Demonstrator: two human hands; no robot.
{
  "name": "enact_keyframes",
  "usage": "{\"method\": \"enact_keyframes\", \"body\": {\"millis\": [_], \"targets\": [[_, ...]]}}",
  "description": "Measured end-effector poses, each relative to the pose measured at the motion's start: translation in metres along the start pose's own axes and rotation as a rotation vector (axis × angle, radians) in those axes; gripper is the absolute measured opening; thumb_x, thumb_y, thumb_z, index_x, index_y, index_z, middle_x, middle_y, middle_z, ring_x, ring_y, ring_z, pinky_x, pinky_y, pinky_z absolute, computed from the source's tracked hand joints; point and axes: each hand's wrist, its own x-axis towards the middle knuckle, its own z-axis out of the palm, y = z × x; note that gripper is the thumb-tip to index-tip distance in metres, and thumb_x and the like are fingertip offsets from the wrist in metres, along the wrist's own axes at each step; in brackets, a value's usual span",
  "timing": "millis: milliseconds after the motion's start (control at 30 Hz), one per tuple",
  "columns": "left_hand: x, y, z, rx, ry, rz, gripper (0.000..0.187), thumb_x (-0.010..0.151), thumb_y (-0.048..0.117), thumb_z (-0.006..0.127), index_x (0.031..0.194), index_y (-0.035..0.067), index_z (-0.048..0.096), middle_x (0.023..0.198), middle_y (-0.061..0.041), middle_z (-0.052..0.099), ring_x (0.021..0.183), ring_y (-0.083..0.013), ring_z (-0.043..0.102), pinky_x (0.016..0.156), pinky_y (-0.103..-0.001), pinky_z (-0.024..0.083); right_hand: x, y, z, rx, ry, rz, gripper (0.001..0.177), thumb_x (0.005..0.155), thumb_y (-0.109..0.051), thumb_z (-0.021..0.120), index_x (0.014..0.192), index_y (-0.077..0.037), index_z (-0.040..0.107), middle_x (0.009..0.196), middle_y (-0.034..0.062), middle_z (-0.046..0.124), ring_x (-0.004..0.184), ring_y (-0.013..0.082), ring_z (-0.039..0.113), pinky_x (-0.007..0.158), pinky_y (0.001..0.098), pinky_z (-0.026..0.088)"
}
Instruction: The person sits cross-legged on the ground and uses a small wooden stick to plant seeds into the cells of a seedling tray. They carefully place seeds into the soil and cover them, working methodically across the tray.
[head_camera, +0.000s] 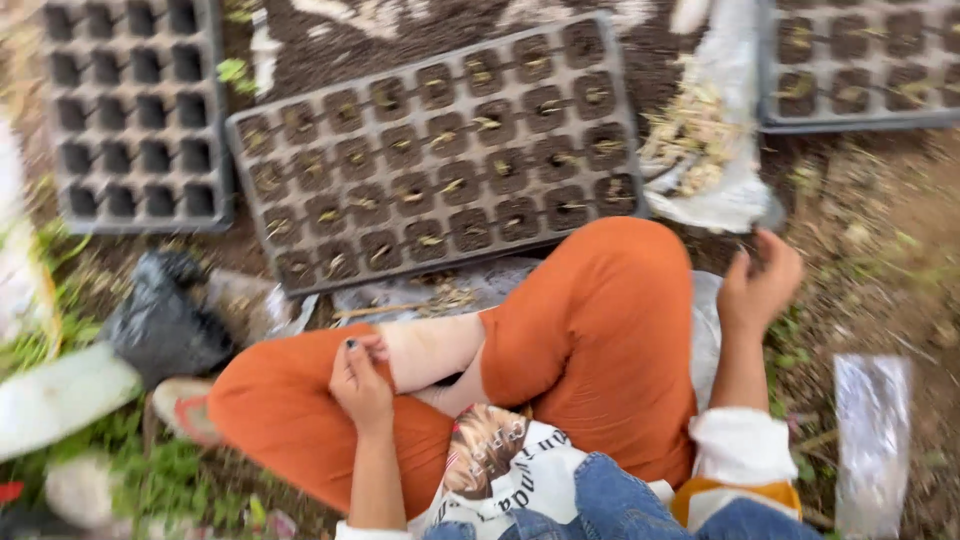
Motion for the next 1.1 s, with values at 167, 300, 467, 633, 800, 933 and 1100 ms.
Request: {"method": "enact_keyframes", "body": {"millis": [167, 300, 467, 633, 800, 933, 1100], "targets": [[0.016, 0.032, -0.036, -0.2, 0.007, 0.128, 0.021, 0.109, 0.014, 0.043, 0.119, 0.002, 0.057, 0.103, -0.007, 0.059, 0.085, -0.0155, 0.055, 0.082, -0.029, 0.05, -0.045, 0.011, 0.025, 0.211, -0.01, -0.078, 0.041, 0.094, 0.014, 0.067, 0.133, 0.008, 0.059, 0.12, 0.023, 0.057, 0.104, 0.0346, 0.054, 0.087, 0.0445, 0.047], [0.037, 0.067, -0.102, 0.153, 0.313, 0.29, 0.026, 0.102, 0.01, 0.049, 0.126, 0.005, 0.056, 0.12, -0.006, 0.059, 0.099, -0.0136, 0.055, 0.091, -0.025, 0.045, -0.027, 0.023, 0.018, 0.313, -0.016, -0.224, 0.047, 0.098, 0.033, 0.064, 0.141, 0.016, 0.055, 0.127, 0.0326, 0.06, 0.105, 0.0402, 0.057, 0.089, 0.048, 0.048], [0.045, 0.048, -0.173, 0.461, 0.43, 0.486, 0.026, 0.101, 0.004, 0.05, 0.125, 0.003, 0.06, 0.119, -0.011, 0.059, 0.114, -0.0275, 0.058, 0.105, -0.04, 0.043, -0.013, 0.062, 0.041, 0.282, 0.009, -0.268, 0.012, 0.117, 0.018, 0.068, 0.126, 0.025, 0.069, 0.122, 0.0349, 0.073, 0.102, 0.041, 0.067, 0.088, 0.0457, 0.055], [0.04, 0.035, -0.083, 0.836, 0.232, 0.718, 0.033, 0.081, 0.0, 0.063, 0.112, 0.01, 0.069, 0.105, -0.01, 0.065, 0.104, -0.0307, 0.062, 0.095, -0.046, 0.047, -0.007, -0.053, 0.051, 0.299, 0.033, -0.314, 0.016, 0.128, 0.014, 0.071, 0.12, 0.027, 0.076, 0.112, 0.031, 0.079, 0.084, 0.0329, 0.068, 0.069, 0.0402, 0.058], [0.04, 0.005, -0.052, 1.063, 0.224, 0.694, 0.02, 0.091, 0.033, 0.064, 0.078, 0.019, 0.067, 0.081, -0.002, 0.06, 0.093, -0.0212, 0.058, 0.104, -0.048, 0.038, -0.063, -0.318, 0.026, 0.444, -0.81, -0.563, 0.063, 0.079, 0.02, 0.05, 0.126, -0.014, 0.073, 0.112, 0.0084, 0.071, 0.108, 0.0328, 0.067, 0.087, 0.0434, 0.056], [0.019, 0.014, -0.062, 1.07, 0.129, 0.678, 0.025, 0.091, 0.037, 0.064, 0.082, 0.014, 0.068, 0.092, -0.007, 0.064, 0.099, -0.025, 0.06, 0.108, -0.053, 0.037, -0.11, -0.363, 0.12, 0.25, -1.275, -0.732, 0.043, 0.092, 0.008, 0.045, 0.125, -0.006, 0.069, 0.138, 0.0178, 0.064, 0.119, 0.0486, 0.062, 0.093, 0.0598, 0.053], [0.017, 0.017, -0.063, 1.028, 0.179, 0.735, 0.026, 0.094, 0.036, 0.062, 0.081, 0.013, 0.066, 0.09, -0.007, 0.062, 0.102, -0.0248, 0.062, 0.108, -0.051, 0.04, -0.14, -0.36, 0.265, -0.301, -1.243, -1.008, 0.023, 0.088, -0.019, 0.07, 0.109, -0.014, 0.076, 0.099, 0.0131, 0.074, 0.093, 0.041, 0.076, 0.078, 0.0532, 0.063]]}}
